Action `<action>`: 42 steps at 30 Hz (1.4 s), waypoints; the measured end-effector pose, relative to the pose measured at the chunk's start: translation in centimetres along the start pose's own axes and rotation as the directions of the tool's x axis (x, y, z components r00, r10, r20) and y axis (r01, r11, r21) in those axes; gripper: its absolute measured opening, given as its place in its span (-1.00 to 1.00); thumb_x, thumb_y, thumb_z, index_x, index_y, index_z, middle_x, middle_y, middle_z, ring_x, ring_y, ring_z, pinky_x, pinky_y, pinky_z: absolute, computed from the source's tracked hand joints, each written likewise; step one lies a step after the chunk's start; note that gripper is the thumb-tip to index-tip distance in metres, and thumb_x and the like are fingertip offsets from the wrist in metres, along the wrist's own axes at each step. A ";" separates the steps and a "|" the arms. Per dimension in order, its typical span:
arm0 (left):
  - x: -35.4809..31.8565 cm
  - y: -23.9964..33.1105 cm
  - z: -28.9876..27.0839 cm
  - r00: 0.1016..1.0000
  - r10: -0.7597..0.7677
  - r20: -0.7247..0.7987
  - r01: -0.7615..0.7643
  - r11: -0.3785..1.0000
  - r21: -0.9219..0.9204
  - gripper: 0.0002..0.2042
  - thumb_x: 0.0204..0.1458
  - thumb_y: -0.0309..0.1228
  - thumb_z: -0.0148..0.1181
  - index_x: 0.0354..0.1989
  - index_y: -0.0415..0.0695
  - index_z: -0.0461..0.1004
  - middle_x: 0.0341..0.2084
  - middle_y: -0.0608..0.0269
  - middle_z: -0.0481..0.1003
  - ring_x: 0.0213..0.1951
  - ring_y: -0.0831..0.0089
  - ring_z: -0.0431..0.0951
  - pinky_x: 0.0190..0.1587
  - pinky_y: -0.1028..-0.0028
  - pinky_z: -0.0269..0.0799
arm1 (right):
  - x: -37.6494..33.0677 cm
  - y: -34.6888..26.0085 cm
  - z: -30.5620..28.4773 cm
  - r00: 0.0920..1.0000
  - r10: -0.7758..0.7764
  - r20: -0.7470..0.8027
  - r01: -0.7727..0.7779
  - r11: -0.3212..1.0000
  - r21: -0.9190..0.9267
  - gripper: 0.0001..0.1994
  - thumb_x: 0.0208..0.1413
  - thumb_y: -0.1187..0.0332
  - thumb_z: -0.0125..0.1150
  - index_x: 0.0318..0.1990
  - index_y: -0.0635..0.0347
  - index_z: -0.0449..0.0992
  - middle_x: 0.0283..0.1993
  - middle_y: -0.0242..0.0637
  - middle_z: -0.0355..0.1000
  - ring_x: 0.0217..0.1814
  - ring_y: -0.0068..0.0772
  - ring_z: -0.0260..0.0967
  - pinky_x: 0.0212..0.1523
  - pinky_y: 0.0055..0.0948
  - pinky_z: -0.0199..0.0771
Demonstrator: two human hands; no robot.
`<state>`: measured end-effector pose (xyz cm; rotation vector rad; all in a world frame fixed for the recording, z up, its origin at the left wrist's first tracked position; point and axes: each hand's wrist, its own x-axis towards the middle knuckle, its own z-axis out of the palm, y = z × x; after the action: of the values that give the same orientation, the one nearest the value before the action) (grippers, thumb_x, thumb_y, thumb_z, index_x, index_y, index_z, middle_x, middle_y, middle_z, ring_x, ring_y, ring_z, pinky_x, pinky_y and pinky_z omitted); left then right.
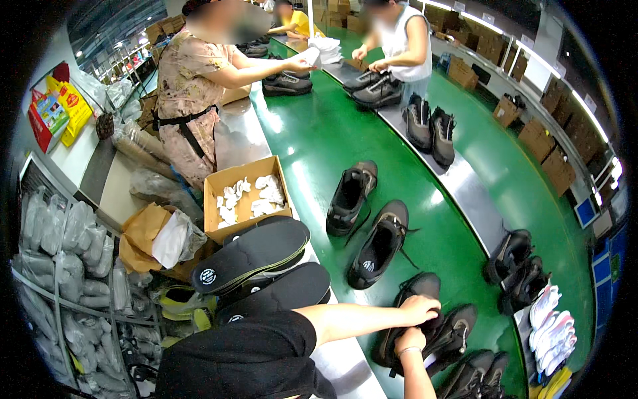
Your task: The person retrieves shoe insoles from a shelf and fits them into black shoes on a conveyor belt, occasionally adjusting their glasses.
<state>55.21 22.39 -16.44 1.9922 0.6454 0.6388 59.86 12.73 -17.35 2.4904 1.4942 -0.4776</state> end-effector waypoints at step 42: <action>1.8 -1.3 -3.1 0.967 0.206 0.147 -0.212 0.977 0.031 -0.79 -0.18 -0.56 0.00 -0.30 -0.17 0.39 -0.34 0.06 0.44 -0.25 0.15 0.44 -0.17 0.32 0.34 | -4.3 -2.6 -3.3 0.982 -0.080 0.171 0.022 0.950 0.312 -0.47 -0.13 0.27 0.04 0.07 0.13 0.15 -0.05 -0.15 0.30 0.03 -0.21 0.24 0.08 -0.03 0.00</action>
<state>54.19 26.05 -15.84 2.1457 0.3690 0.6029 56.24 11.49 -12.73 2.5494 1.5139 -0.9914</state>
